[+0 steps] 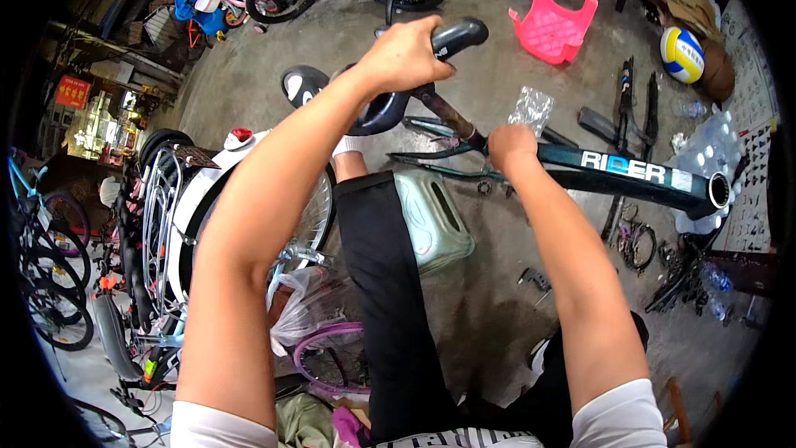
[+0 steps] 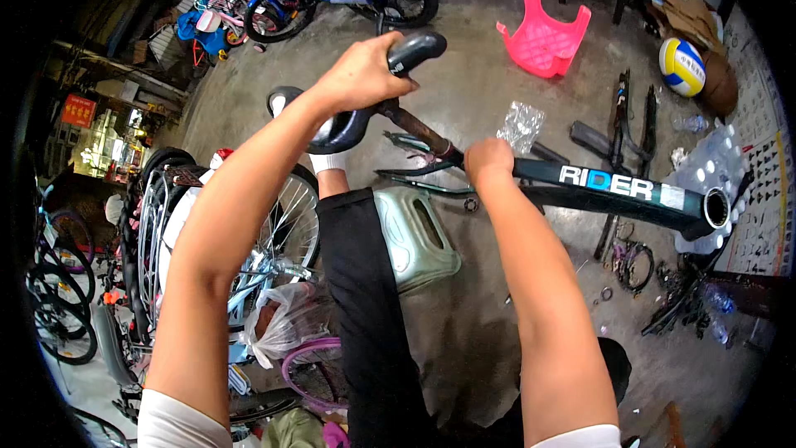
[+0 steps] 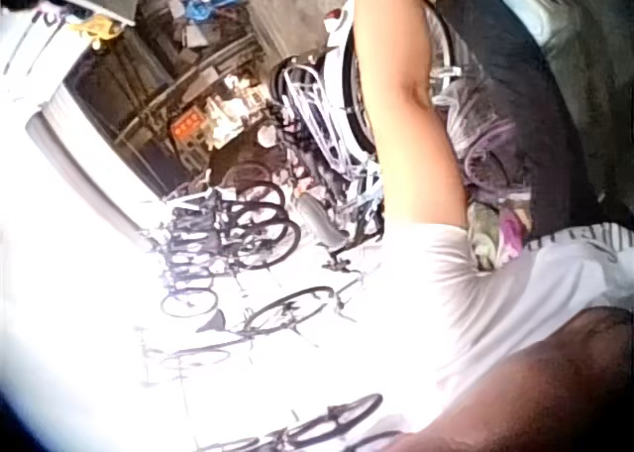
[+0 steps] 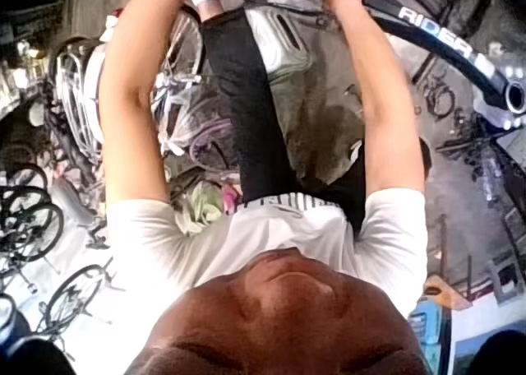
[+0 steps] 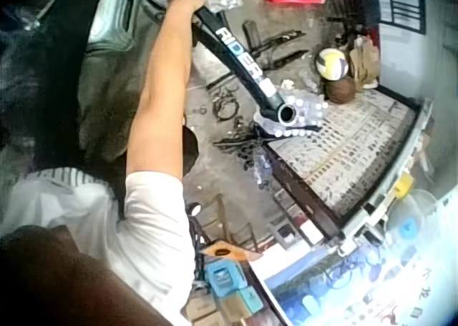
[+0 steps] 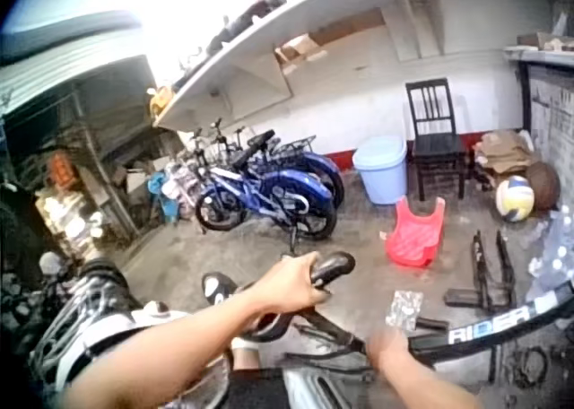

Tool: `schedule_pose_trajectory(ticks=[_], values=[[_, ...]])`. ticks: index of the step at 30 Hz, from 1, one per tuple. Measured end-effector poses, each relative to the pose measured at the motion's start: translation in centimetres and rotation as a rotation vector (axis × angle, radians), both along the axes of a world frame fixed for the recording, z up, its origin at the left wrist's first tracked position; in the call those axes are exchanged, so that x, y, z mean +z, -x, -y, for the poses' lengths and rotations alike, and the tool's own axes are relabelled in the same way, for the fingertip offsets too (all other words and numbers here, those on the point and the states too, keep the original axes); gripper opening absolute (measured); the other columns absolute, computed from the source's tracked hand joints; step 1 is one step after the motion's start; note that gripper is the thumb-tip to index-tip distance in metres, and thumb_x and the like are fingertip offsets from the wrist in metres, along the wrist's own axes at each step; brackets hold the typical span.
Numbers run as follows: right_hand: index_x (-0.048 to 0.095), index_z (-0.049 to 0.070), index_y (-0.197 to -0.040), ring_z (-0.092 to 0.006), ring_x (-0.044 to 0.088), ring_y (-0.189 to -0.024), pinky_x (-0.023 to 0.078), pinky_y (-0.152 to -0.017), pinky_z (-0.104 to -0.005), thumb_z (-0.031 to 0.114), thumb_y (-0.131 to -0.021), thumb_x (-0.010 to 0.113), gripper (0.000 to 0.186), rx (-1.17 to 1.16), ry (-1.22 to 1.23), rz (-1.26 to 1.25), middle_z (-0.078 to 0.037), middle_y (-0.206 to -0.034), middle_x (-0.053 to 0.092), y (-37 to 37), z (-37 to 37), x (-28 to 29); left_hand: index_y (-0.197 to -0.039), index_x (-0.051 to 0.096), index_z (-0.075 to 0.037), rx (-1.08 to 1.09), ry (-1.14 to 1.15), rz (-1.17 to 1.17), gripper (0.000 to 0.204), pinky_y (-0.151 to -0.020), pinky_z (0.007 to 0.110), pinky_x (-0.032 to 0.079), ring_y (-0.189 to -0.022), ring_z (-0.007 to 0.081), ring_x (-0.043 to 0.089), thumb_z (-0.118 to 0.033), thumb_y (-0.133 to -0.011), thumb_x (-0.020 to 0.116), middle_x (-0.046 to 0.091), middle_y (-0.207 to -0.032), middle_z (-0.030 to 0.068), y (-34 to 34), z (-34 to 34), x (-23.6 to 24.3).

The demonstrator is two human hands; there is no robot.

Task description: The person removes a bicycle seat and post from a frame by hand, then handles a seat clamp and various small mechanical parts while seated.

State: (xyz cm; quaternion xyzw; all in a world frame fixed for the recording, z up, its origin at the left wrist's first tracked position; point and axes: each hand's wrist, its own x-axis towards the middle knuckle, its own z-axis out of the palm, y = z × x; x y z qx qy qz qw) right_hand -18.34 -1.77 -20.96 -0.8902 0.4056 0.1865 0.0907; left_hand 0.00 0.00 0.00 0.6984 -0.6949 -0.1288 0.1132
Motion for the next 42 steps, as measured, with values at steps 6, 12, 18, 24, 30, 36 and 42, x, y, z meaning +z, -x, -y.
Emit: schedule_pose_trajectory(ticks=[6, 12, 18, 24, 30, 36, 42], values=[[0.077, 0.018, -0.114, -0.0235, 0.072, -0.109, 0.058, -0.085, -0.0355, 0.02, -0.099, 0.052, 0.029, 0.056, 0.021, -0.044, -0.003, -0.118, 0.074, 0.1, 1.1, 0.8, -0.112, 0.062, -0.003, -0.047, 0.089, -0.005, 0.046, -0.081, 0.049, 0.053, -0.09, 0.0433, 0.069, -0.018, -0.07, 0.07, 0.07, -0.09, 0.0242, 0.4, 0.1, 0.0], [0.076, 0.014, -0.112, -0.0253, 0.072, -0.108, 0.058, -0.087, -0.0365, 0.016, -0.092, 0.061, 0.025, -0.016, -0.031, 0.001, -0.008, -0.118, 0.074, -0.2, 1.5, 0.0, -0.109, 0.059, -0.007, -0.452, 0.191, 0.042, 0.045, -0.071, 0.05, 0.052, -0.08, 0.0422, 0.068, -0.015, -0.066, 0.071, 0.069, -0.078, 0.0191, -0.6, -1.0, 0.2], [0.077, 0.014, -0.106, -0.0252, 0.073, -0.104, 0.059, -0.083, -0.0371, 0.015, -0.092, 0.06, 0.022, 0.016, 0.047, 0.044, -0.009, -0.114, 0.075, 0.3, 0.6, 0.0, -0.099, 0.064, -0.005, -0.147, 0.06, 0.128, 0.037, -0.079, 0.05, 0.053, -0.086, 0.044, 0.067, -0.02, -0.066, 0.069, 0.069, -0.083, 0.0224, 0.9, 0.0, 0.8], [0.078, 0.014, -0.103, -0.025, 0.074, -0.101, 0.059, -0.082, -0.0368, 0.015, -0.091, 0.062, 0.02, 0.019, 0.059, 0.073, -0.009, -0.108, 0.076, 0.2, 0.4, 0.0, -0.099, 0.064, -0.005, -0.211, 0.055, 0.129, 0.035, -0.075, 0.049, 0.053, -0.082, 0.0436, 0.067, -0.015, -0.066, 0.069, 0.068, -0.081, 0.0214, 0.8, 0.4, 0.8], [0.079, 0.014, -0.101, -0.0266, 0.074, -0.101, 0.059, -0.082, -0.037, 0.014, -0.09, 0.063, 0.019, 0.04, 0.006, 0.055, -0.01, -0.108, 0.076, -0.3, 0.7, 0.4, -0.106, 0.061, -0.006, -0.502, 0.217, 0.119, 0.043, -0.07, 0.05, 0.052, -0.079, 0.0426, 0.066, -0.014, -0.065, 0.075, 0.067, -0.079, 0.0192, -1.0, -1.3, 0.8], [0.078, 0.017, -0.106, -0.0224, 0.074, -0.103, 0.059, -0.082, -0.0363, 0.016, -0.093, 0.062, 0.021, 0.004, 0.075, 0.04, -0.004, -0.11, 0.076, -0.4, 0.4, 0.6, -0.094, 0.07, -0.004, -0.151, 0.049, 0.201, 0.031, -0.081, 0.05, 0.056, -0.084, 0.0428, 0.069, -0.016, -0.066, 0.068, 0.07, -0.083, 0.024, 1.0, -0.1, 1.3], [0.079, 0.016, -0.103, -0.0234, 0.074, -0.101, 0.059, -0.082, -0.0371, 0.016, -0.091, 0.063, 0.02, 0.034, 0.116, 0.046, -0.005, -0.107, 0.077, 0.2, 0.5, 0.3, -0.097, 0.065, -0.002, -0.298, 0.185, 0.166, 0.033, -0.073, 0.049, 0.053, -0.077, 0.0424, 0.067, -0.014, -0.066, 0.068, 0.067, -0.078, 0.0225, 0.3, -0.3, 0.4]])
